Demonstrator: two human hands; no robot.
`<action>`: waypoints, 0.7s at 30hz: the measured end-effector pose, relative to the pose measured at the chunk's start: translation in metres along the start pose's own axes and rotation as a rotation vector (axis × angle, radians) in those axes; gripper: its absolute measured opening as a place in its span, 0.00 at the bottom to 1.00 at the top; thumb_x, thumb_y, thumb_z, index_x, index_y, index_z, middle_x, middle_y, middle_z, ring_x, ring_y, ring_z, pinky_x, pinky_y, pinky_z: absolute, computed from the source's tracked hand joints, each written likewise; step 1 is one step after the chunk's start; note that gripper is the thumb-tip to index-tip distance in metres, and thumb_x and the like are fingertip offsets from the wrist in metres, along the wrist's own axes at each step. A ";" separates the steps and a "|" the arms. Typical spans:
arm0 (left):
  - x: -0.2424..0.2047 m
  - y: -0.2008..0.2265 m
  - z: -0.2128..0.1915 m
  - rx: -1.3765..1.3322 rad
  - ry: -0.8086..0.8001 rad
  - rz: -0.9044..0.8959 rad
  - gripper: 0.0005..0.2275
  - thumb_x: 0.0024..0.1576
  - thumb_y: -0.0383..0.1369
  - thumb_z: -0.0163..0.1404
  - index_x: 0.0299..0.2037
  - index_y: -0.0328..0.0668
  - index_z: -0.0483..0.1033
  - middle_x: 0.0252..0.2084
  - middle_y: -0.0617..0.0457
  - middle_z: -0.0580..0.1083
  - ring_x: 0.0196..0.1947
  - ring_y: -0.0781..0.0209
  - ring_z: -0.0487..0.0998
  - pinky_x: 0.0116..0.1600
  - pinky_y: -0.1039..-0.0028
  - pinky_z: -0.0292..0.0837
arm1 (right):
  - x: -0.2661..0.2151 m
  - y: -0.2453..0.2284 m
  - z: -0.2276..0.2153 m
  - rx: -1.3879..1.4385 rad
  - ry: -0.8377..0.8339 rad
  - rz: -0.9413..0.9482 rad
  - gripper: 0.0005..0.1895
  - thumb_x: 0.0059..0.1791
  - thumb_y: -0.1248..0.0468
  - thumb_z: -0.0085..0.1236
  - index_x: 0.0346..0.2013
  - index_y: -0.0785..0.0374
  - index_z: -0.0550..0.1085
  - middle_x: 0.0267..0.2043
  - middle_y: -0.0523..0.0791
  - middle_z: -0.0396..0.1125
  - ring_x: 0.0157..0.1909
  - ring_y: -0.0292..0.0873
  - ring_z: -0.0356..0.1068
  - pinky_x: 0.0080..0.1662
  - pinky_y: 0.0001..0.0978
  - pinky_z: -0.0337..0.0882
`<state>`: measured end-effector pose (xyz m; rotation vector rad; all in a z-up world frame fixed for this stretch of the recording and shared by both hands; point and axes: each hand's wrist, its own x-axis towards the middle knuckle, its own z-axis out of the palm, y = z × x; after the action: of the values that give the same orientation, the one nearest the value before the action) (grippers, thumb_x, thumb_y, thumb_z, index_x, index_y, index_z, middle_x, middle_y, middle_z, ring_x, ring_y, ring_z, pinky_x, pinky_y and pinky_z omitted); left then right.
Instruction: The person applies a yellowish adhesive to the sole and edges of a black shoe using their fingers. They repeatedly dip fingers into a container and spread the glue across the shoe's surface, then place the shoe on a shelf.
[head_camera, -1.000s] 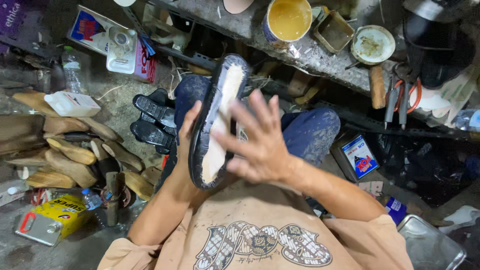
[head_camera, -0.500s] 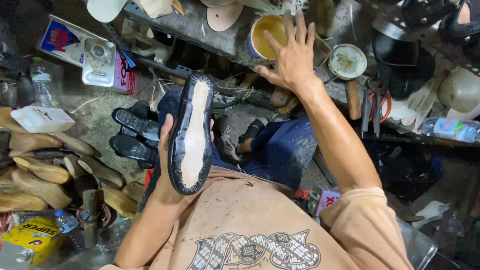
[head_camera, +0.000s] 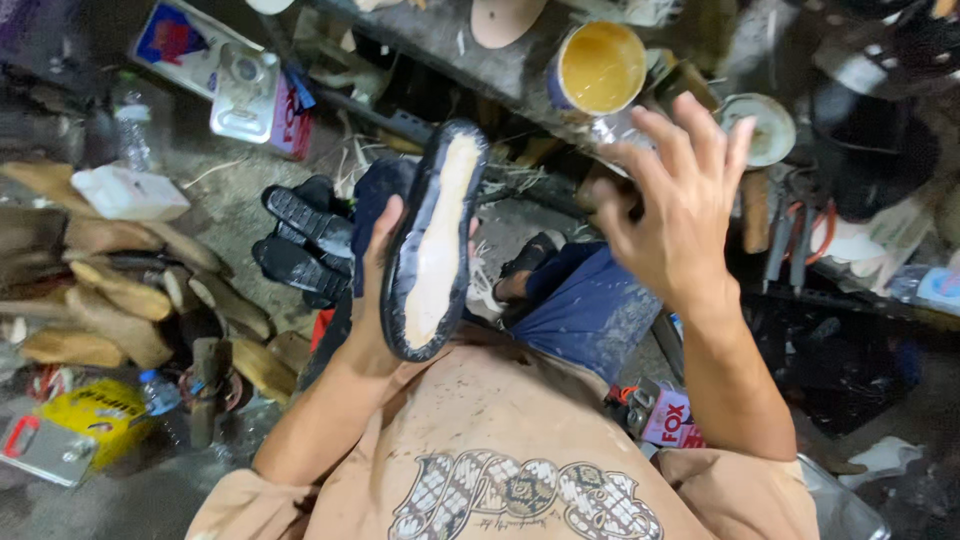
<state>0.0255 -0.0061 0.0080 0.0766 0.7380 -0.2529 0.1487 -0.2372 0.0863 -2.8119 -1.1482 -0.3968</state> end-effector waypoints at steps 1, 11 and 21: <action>-0.002 -0.002 0.003 0.054 -0.059 0.038 0.28 0.57 0.53 0.49 0.55 0.35 0.78 0.41 0.41 0.81 0.32 0.54 0.81 0.39 0.71 0.78 | 0.002 -0.019 -0.010 0.235 0.079 -0.076 0.12 0.53 0.60 0.57 0.47 0.62 0.78 0.59 0.54 0.68 0.65 0.62 0.61 0.60 0.72 0.54; -0.001 -0.008 0.006 0.034 -0.213 0.000 0.25 0.60 0.53 0.48 0.48 0.35 0.79 0.37 0.45 0.80 0.33 0.56 0.80 0.38 0.75 0.74 | -0.062 -0.105 0.042 0.639 0.169 -0.192 0.28 0.60 0.38 0.27 0.69 0.38 0.66 0.80 0.52 0.40 0.83 0.58 0.31 0.79 0.66 0.32; -0.009 -0.016 0.019 0.053 -0.220 0.046 0.25 0.60 0.50 0.48 0.53 0.33 0.77 0.45 0.46 0.80 0.43 0.60 0.80 0.51 0.77 0.73 | -0.055 -0.103 0.033 0.509 0.126 -0.044 0.33 0.57 0.35 0.27 0.68 0.40 0.71 0.79 0.58 0.39 0.81 0.62 0.25 0.77 0.67 0.28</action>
<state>0.0271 -0.0231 0.0284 0.1142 0.5100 -0.2326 0.0454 -0.1949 0.0376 -2.2944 -1.0994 -0.2364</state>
